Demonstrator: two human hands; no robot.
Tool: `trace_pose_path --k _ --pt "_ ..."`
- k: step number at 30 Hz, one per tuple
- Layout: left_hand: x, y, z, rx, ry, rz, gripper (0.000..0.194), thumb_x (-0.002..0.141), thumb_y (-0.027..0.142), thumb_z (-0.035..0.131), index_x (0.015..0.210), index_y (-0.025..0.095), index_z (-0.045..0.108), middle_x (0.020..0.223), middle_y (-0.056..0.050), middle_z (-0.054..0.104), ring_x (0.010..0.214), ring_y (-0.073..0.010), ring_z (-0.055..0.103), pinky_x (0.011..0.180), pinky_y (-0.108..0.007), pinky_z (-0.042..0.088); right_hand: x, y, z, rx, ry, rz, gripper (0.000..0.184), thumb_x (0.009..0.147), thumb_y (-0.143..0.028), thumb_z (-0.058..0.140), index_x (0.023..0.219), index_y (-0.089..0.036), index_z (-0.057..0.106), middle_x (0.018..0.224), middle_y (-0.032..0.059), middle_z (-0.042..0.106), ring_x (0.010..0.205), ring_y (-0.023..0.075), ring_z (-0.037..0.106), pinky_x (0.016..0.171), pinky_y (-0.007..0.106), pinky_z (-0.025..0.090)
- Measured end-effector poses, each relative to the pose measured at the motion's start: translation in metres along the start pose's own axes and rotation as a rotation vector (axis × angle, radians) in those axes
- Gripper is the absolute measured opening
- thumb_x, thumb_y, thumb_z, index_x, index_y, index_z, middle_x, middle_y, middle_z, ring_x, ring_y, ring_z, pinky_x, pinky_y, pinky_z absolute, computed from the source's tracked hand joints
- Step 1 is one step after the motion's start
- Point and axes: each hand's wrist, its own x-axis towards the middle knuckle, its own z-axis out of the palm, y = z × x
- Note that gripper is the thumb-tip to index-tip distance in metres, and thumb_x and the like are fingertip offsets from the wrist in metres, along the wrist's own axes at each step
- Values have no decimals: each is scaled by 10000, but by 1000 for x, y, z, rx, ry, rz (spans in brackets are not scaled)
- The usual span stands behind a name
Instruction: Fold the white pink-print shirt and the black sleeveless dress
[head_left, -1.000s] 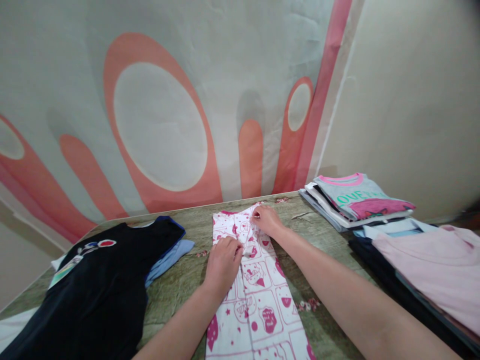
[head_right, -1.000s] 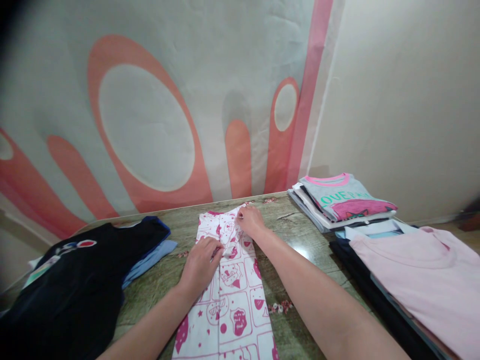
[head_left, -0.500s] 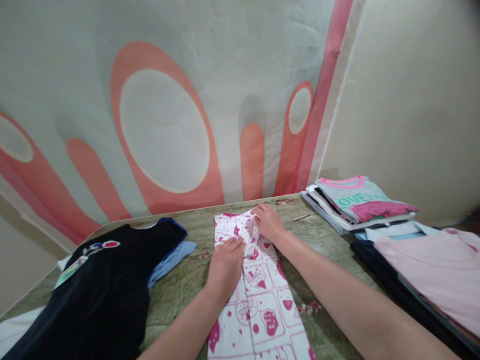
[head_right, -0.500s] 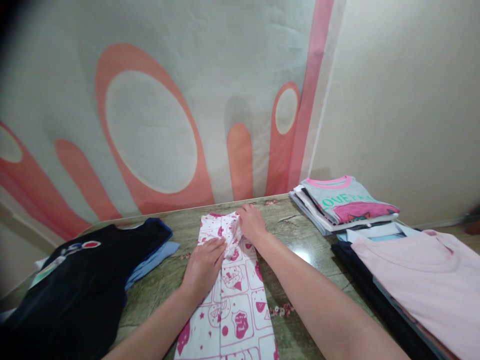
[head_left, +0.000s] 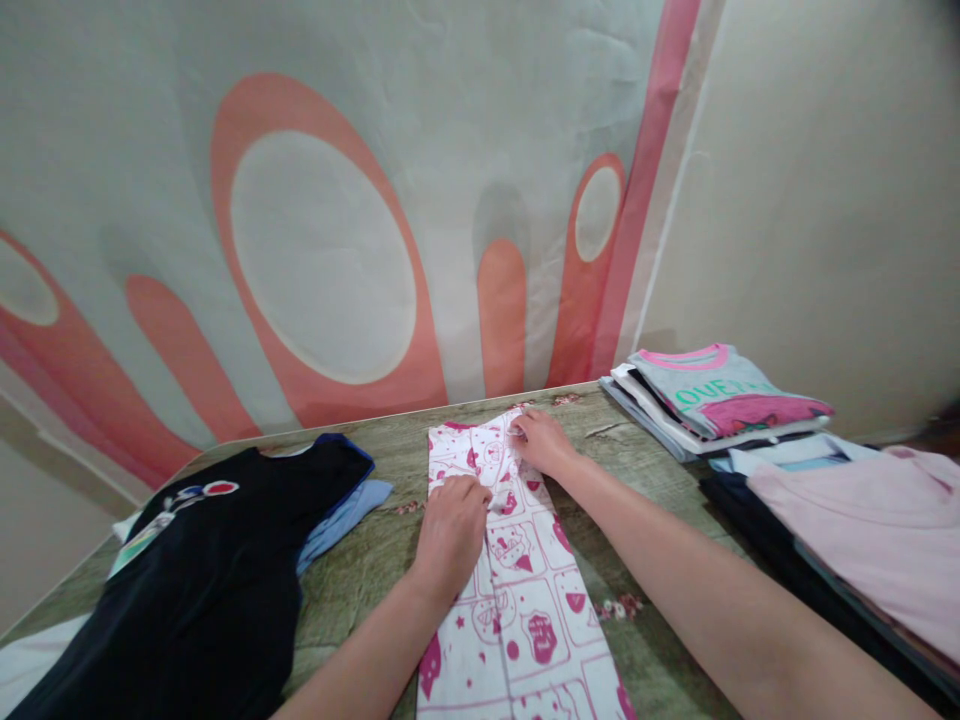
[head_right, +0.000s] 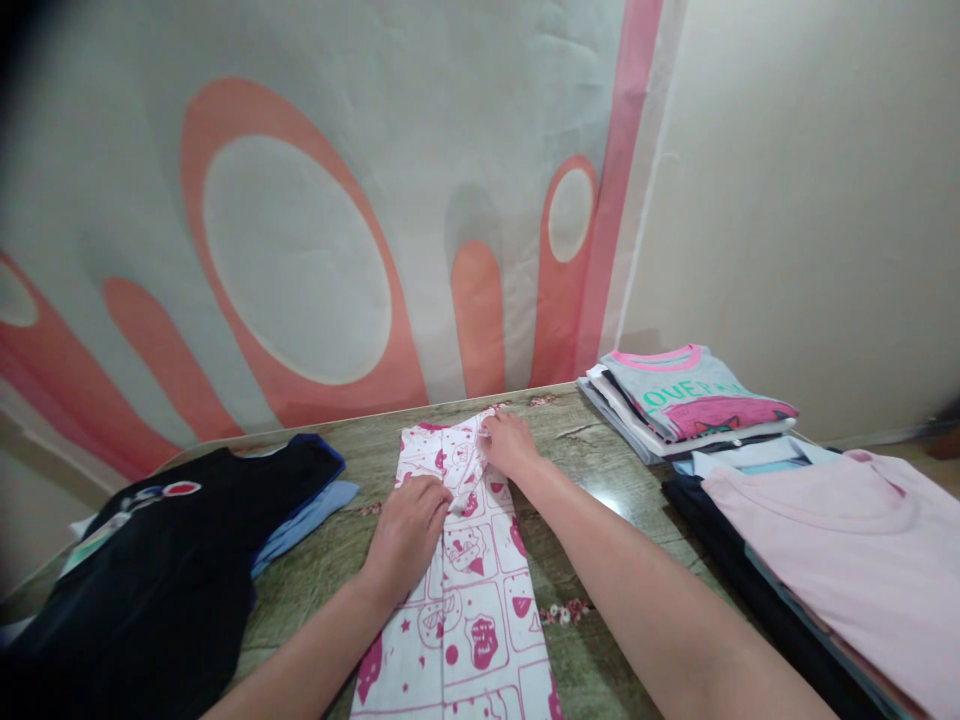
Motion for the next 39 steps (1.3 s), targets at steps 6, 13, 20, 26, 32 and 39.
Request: trace_pose_path --k 6,13,20,26,32,39 --pt "-1 -3 4 -15 -10 32 161 909 146 509 960 201 652 956 -56 638 944 -216 566 866 -374 427 1 7 -1 -9 -6 63 135 822 -301 609 876 -189 662 965 80 652 949 234 539 820 321 374" --pt "-1 -1 6 24 -50 52 225 899 97 473 1011 198 640 1191 -66 624 1096 -220 551 938 -383 405 -1 5 -5 30 8 68 108 784 -291 641 775 -184 632 881 67 654 885 221 550 776 299 371" --pt "-1 4 8 143 -136 10 367 900 43 386 1202 173 548 1253 -112 603 1184 -234 527 943 -394 397 4 2 1 155 26 73 91 844 -216 524 886 -189 600 801 15 664 750 156 586 678 241 386" --pt "-2 4 9 215 -134 -10 415 889 29 361 1256 148 514 1256 -149 599 1240 -253 498 938 -399 401 4 4 6 206 30 55 216 821 -235 579 1034 -204 603 887 23 686 797 183 604 702 263 418" --pt "-7 -5 21 206 -121 52 552 858 23 371 1386 174 422 1450 -103 455 1365 -243 360 1061 -442 303 -2 -8 -4 170 128 -159 245 787 -85 574 992 -193 654 1074 81 633 1070 224 514 954 344 363" --pt "-6 -3 18 245 -111 69 471 887 77 386 1343 137 486 1403 -127 506 1304 -245 441 1061 -440 312 -12 -36 12 279 -53 -367 110 815 -172 637 899 -216 694 949 35 626 963 183 549 877 301 404"
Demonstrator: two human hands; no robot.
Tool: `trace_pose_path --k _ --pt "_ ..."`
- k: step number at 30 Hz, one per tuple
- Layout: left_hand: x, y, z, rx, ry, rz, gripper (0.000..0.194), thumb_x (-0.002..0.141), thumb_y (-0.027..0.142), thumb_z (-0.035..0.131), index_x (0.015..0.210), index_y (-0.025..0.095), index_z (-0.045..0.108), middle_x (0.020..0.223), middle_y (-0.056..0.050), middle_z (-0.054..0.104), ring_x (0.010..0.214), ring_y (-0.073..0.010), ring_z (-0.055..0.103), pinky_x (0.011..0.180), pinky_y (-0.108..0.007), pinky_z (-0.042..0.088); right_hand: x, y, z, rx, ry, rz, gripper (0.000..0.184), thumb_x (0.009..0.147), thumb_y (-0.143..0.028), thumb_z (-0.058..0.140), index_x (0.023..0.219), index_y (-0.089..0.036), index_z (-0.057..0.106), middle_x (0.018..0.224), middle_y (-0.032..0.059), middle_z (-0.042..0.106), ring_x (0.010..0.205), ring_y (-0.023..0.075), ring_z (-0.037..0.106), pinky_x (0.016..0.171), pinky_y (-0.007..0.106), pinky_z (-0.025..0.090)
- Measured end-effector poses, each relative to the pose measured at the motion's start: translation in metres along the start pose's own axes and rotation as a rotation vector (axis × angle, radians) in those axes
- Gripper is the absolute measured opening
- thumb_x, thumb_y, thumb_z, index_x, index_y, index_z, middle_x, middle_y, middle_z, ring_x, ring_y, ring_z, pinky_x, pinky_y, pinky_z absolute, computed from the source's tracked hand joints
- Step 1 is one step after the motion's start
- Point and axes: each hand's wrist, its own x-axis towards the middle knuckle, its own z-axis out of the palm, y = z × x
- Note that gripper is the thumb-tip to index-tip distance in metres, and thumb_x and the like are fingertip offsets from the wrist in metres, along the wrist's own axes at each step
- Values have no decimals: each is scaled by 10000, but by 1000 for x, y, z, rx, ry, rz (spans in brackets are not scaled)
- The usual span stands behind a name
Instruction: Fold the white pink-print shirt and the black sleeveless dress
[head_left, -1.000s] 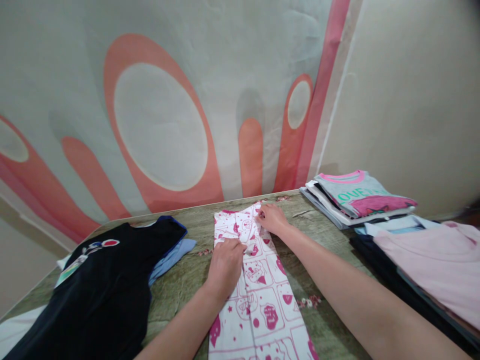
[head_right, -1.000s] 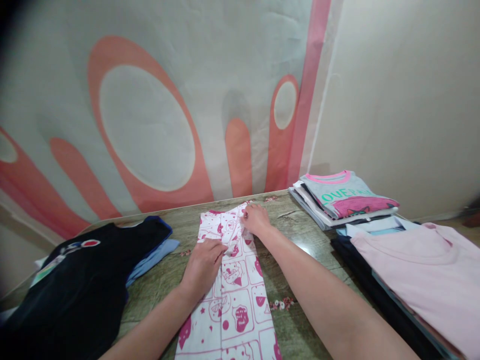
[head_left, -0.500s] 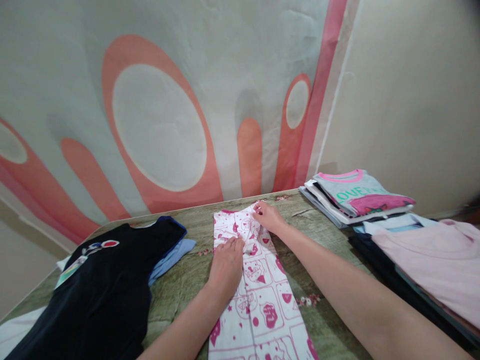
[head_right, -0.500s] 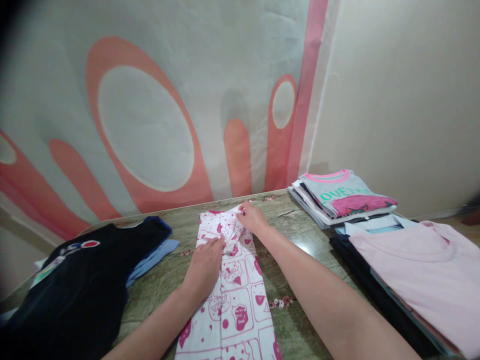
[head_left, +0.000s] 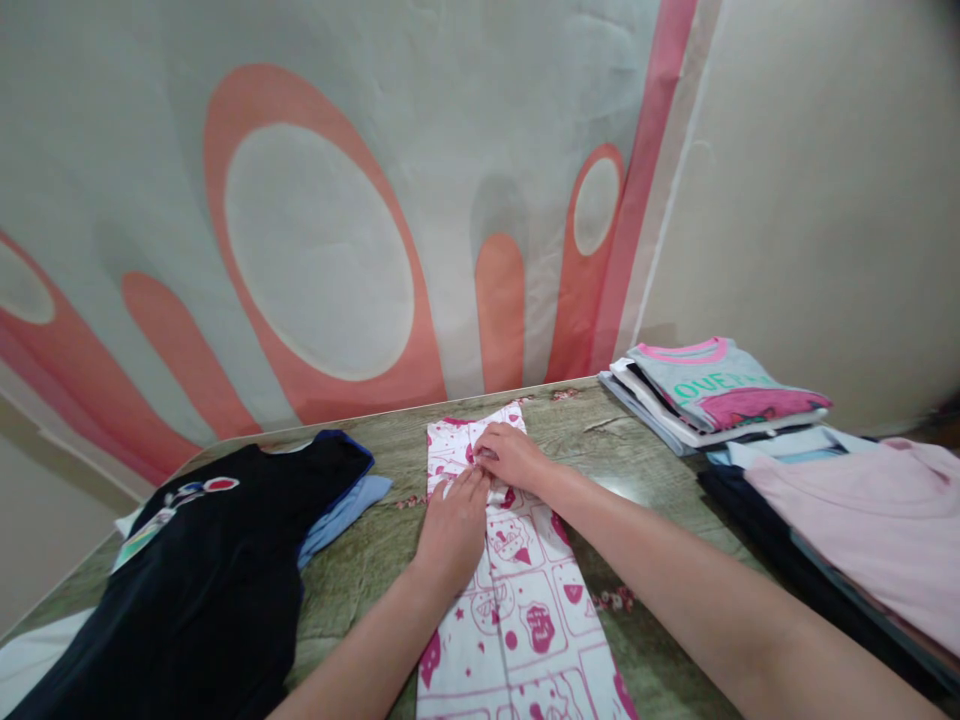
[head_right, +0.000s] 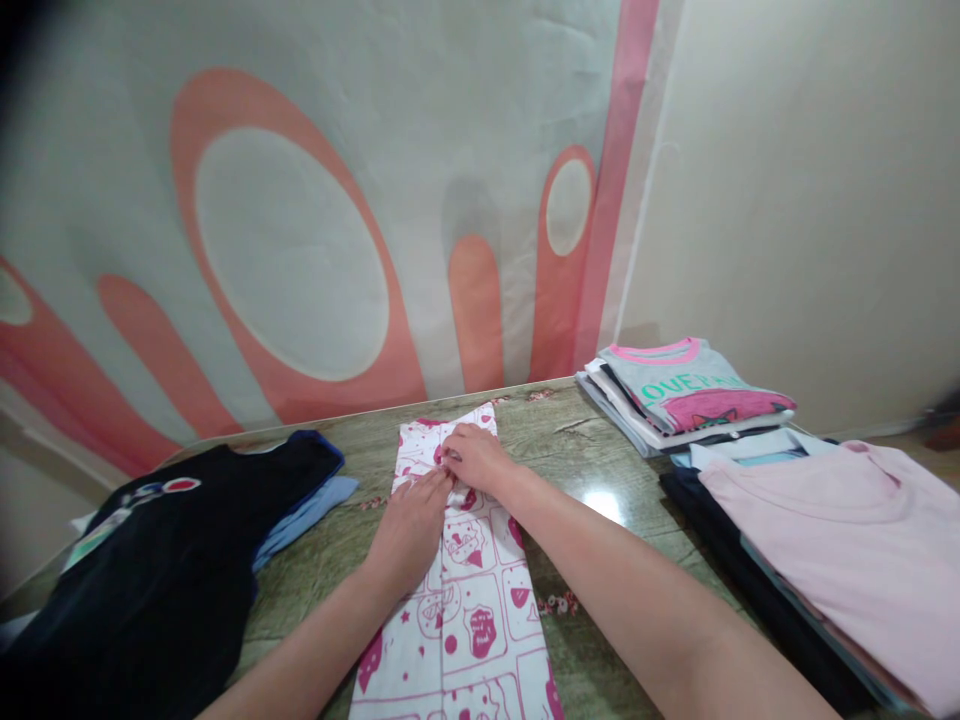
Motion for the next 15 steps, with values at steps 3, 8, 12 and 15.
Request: trace_pose_path --k 3,8,12,15 --pt "0 -1 -3 -8 9 12 431 897 102 400 1306 153 527 1366 -118 544 1268 -246 480 1047 -428 331 -1 -1 4 13 4 28 115 813 -196 657 913 -227 702 938 29 608 961 179 542 871 298 402" --pt "0 -1 -5 -29 -2 8 404 897 112 415 1276 135 555 1339 -130 563 1246 -257 499 1033 -435 353 -2 0 0 4 0 33 156 819 -297 678 964 -244 702 960 32 589 965 185 529 885 313 396" --pt "-1 0 -11 -62 12 28 396 889 95 418 1250 139 575 1334 -118 571 1258 -254 488 1037 -432 364 -2 1 0 -26 -18 30 184 832 -348 672 987 -250 695 988 38 577 992 192 513 906 328 384" --pt "-2 1 -17 -121 14 51 368 872 84 438 1189 148 614 1256 -105 625 1185 -242 545 1007 -409 403 -2 1 0 -45 -21 29 201 840 -367 660 1008 -259 685 1018 38 568 1014 197 500 920 336 374"
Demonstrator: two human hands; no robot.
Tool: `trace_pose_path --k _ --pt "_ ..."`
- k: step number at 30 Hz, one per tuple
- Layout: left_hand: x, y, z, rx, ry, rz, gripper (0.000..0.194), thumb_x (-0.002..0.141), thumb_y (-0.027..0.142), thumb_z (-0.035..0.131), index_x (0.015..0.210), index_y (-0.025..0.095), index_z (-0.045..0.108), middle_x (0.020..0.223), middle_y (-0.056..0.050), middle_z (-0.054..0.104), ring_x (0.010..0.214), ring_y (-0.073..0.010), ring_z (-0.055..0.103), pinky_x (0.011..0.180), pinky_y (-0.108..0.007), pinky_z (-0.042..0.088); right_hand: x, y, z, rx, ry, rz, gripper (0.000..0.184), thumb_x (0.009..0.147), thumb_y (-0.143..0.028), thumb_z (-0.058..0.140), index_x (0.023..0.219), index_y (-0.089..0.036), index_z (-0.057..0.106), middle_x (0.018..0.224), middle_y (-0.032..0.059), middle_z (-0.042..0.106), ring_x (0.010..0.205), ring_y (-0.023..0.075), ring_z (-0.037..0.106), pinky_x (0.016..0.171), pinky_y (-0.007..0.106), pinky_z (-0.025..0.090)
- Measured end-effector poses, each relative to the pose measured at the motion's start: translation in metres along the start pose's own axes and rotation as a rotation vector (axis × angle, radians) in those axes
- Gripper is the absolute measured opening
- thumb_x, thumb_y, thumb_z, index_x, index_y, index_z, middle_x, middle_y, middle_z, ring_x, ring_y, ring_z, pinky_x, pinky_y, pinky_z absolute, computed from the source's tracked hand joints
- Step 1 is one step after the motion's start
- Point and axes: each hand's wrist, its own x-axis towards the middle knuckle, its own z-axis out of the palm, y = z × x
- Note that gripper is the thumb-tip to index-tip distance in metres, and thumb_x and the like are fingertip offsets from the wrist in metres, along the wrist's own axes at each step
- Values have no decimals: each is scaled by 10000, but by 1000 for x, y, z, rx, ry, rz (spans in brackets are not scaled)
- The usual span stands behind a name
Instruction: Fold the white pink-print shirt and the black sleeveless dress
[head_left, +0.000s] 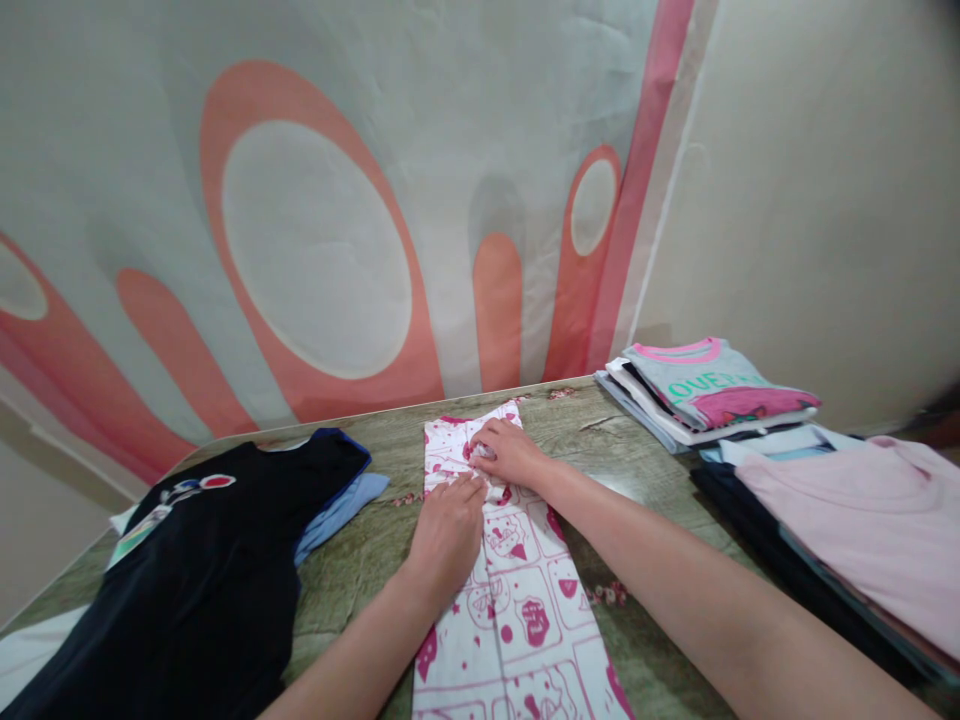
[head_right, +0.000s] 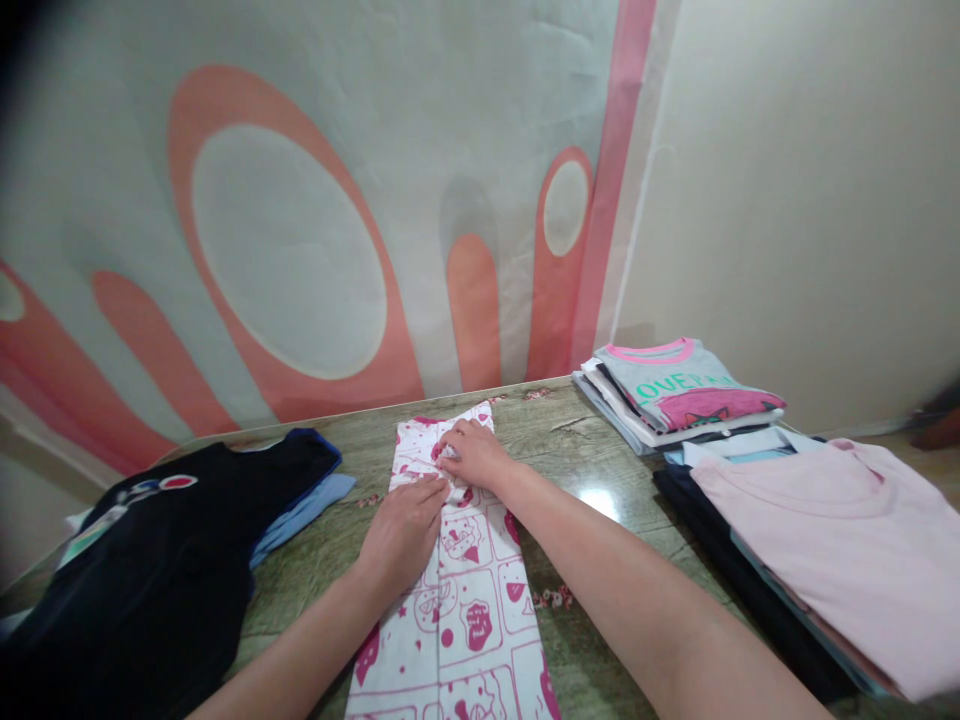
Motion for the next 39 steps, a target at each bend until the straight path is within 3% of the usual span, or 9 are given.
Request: trace_pose_path --k 5,16,20,23,27,34,39 --pt "-2 2 -7 -78 1 -34 304 870 101 460 1090 155 662 1078 -99 682 998 -229 619 914 -385 470 -2 0 -1 -6 -24 6 267 846 -420 637 1065 -270 662 1061 44 553 1033 209 486 938 354 357" --pt "-2 0 -3 -157 4 -64 283 874 110 452 1030 192 674 968 -84 681 920 -207 629 857 -344 494 -4 -7 -5 -37 -45 52 351 806 -465 667 1100 -277 634 1121 51 539 1069 231 466 955 382 344" --pt "6 -7 3 -313 115 -168 271 918 137 420 1035 211 653 1044 -58 690 973 -189 629 889 -323 479 -4 -7 0 -50 -8 60 317 807 -433 680 1076 -271 639 1113 54 547 1059 228 470 947 379 350" --pt "13 -12 8 -394 155 -246 208 917 175 458 942 218 661 973 -39 694 922 -184 633 839 -309 481 -6 -6 2 -62 16 55 274 833 -407 660 1068 -268 642 1108 60 544 1056 224 471 939 373 353" --pt "14 -12 8 -284 128 -280 126 890 226 540 893 205 664 873 -39 655 873 -194 608 784 -306 455 -7 -5 2 -57 17 30 278 857 -436 628 1080 -270 634 1102 60 544 1051 222 469 933 372 356" --pt "9 -8 1 -107 107 -232 203 922 281 513 1007 210 684 906 -64 649 905 -208 587 820 -331 435 -4 -5 0 -70 -6 31 329 868 -481 601 1107 -255 622 1105 66 546 1049 220 471 934 371 358" --pt "9 -6 0 -60 98 -186 253 937 267 479 875 199 714 893 -72 664 883 -215 609 796 -349 470 -3 -6 1 -112 2 66 291 888 -438 582 1105 -247 622 1136 67 546 1069 221 461 933 369 359"
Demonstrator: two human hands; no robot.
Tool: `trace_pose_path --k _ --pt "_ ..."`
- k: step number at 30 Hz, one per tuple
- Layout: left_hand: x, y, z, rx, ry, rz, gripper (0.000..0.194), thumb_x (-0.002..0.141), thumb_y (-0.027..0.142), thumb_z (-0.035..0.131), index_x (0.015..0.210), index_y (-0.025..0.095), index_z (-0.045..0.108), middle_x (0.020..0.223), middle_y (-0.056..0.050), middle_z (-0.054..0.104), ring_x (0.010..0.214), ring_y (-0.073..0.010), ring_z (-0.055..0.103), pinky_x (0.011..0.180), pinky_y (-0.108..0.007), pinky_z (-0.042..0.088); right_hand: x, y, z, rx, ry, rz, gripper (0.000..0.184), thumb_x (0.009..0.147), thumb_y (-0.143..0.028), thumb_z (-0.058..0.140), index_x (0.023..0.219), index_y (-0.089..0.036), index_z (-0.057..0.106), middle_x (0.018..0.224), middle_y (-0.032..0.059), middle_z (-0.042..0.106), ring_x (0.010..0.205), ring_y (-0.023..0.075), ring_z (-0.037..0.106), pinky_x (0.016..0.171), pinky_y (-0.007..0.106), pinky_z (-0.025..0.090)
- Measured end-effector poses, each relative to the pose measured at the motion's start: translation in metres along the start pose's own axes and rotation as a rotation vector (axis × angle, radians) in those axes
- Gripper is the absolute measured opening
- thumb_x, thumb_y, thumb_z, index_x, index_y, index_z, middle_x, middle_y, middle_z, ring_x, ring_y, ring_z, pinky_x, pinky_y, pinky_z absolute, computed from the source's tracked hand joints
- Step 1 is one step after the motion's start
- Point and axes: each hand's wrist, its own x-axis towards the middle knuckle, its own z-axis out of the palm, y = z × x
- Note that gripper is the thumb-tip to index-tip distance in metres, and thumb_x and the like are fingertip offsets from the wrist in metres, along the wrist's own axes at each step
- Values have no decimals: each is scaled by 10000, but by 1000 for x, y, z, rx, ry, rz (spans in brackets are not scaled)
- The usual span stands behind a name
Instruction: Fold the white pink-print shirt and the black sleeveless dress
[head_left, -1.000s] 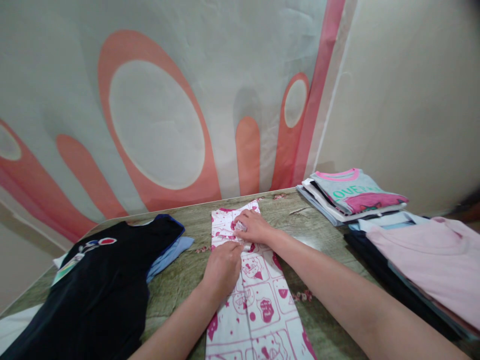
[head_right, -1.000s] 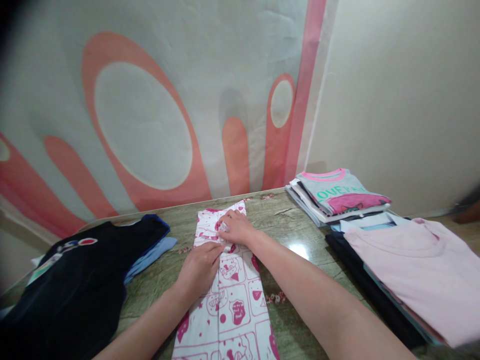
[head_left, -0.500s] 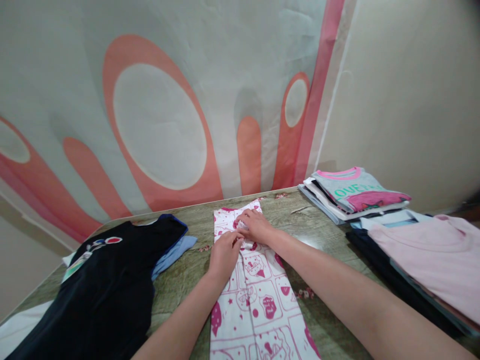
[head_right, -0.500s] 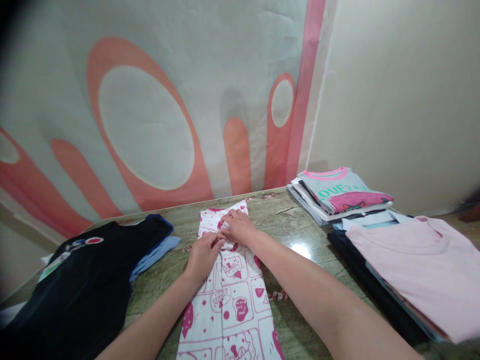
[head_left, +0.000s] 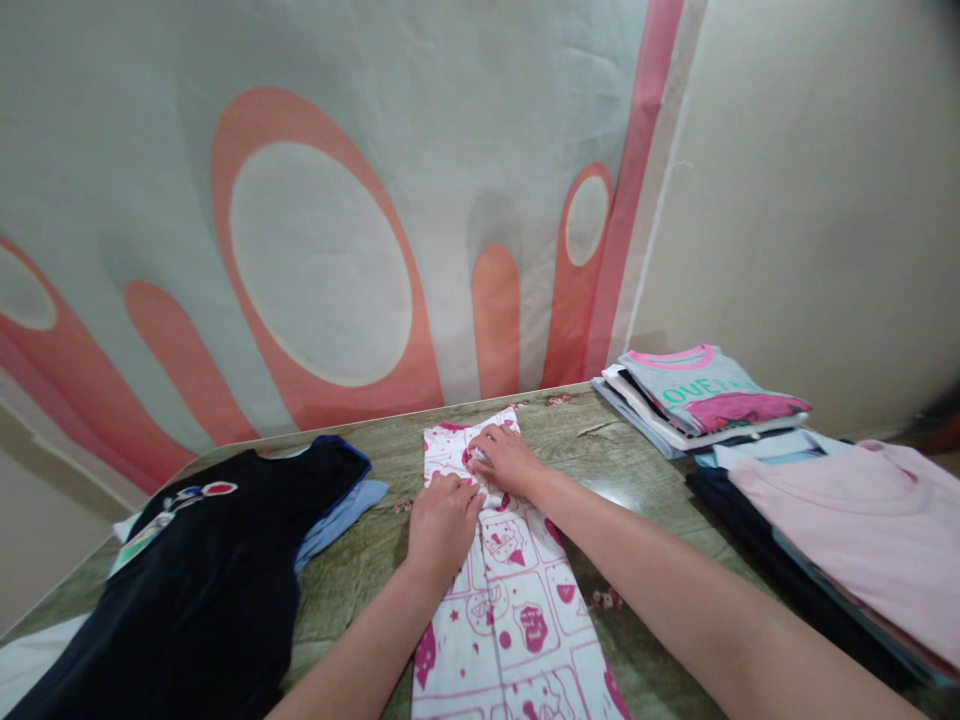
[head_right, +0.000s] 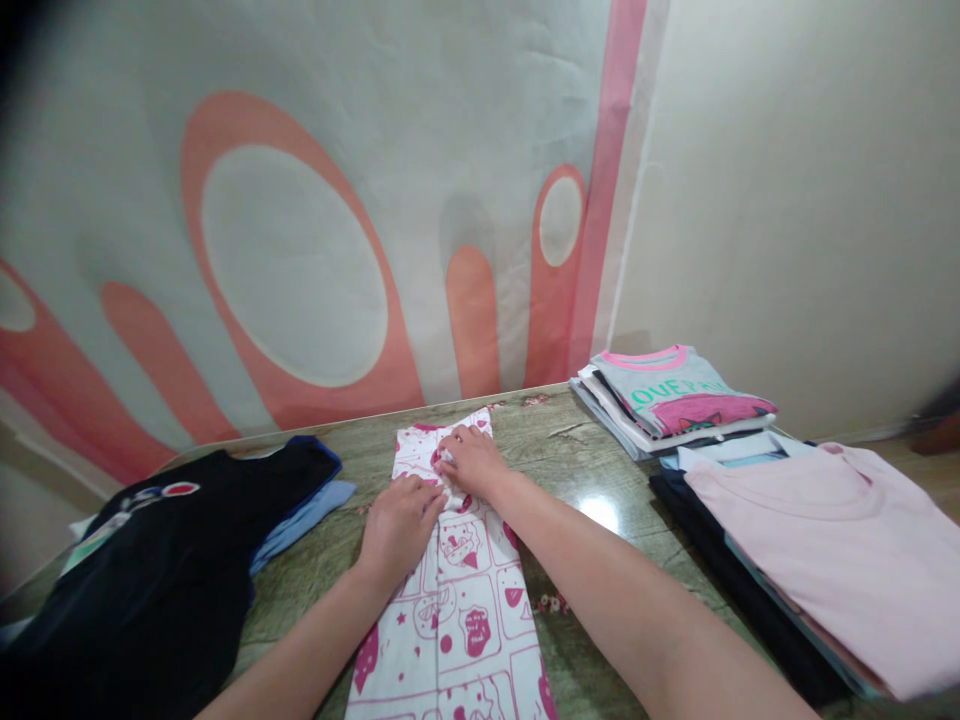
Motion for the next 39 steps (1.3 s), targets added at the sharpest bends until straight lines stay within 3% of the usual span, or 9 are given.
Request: trace_pose_path --k 5,11,15,18,21,26,34,39 --pt "-2 -6 14 -127 79 102 249 925 176 480 1041 205 698 1136 -64 681 1061 -211 616 942 -368 475 -1 -5 -3 -98 27 5 285 910 -381 536 1163 -265 600 1217 51 557 1123 239 440 960 398 334" --pt "-6 -12 17 -174 -10 165 282 888 121 518 1080 231 693 1160 -49 685 1133 -228 600 995 -405 470 0 0 -8 -188 -23 87 340 967 -363 384 1243 -297 571 1285 45 564 1172 251 431 986 441 307" --pt "-9 -11 10 -145 -65 176 353 872 92 516 1142 253 675 1216 -54 657 1120 -216 611 995 -396 479 1 9 -13 -226 -1 180 395 958 -271 366 1309 -221 539 1422 101 459 1302 278 346 1049 474 249" --pt "-11 -8 8 -119 -76 181 378 868 75 502 1163 246 667 1234 -65 646 1130 -218 607 992 -396 484 0 11 -12 -184 37 58 449 953 -220 350 1387 -185 462 1516 94 334 1412 241 204 1132 447 142" --pt "-12 -7 9 -124 -63 198 387 868 65 483 1167 233 663 1264 -69 629 1160 -218 590 1009 -397 474 0 9 -3 -89 -63 -41 478 977 -317 326 1432 -188 397 1542 76 290 1434 222 171 1148 442 144" --pt "-15 -4 11 -139 -110 240 460 876 48 415 1267 214 591 1310 -69 599 1215 -207 552 1036 -405 454 4 13 7 -28 -245 6 557 986 -466 262 1475 -207 316 1551 62 267 1434 235 192 1153 484 128" --pt "-12 11 -8 -96 -339 213 461 969 264 353 1417 176 416 1487 -87 397 1395 -216 317 1148 -452 266 8 25 -5 -56 -284 46 549 990 -505 173 1491 -301 266 1567 -11 212 1442 233 164 1152 506 87" --pt "-12 7 -14 -167 -380 186 507 969 436 355 1424 220 416 1499 -68 377 1406 -224 293 1153 -458 237 6 25 -8 -50 -281 68 554 988 -502 156 1492 -299 261 1570 -15 197 1446 230 145 1147 522 86"
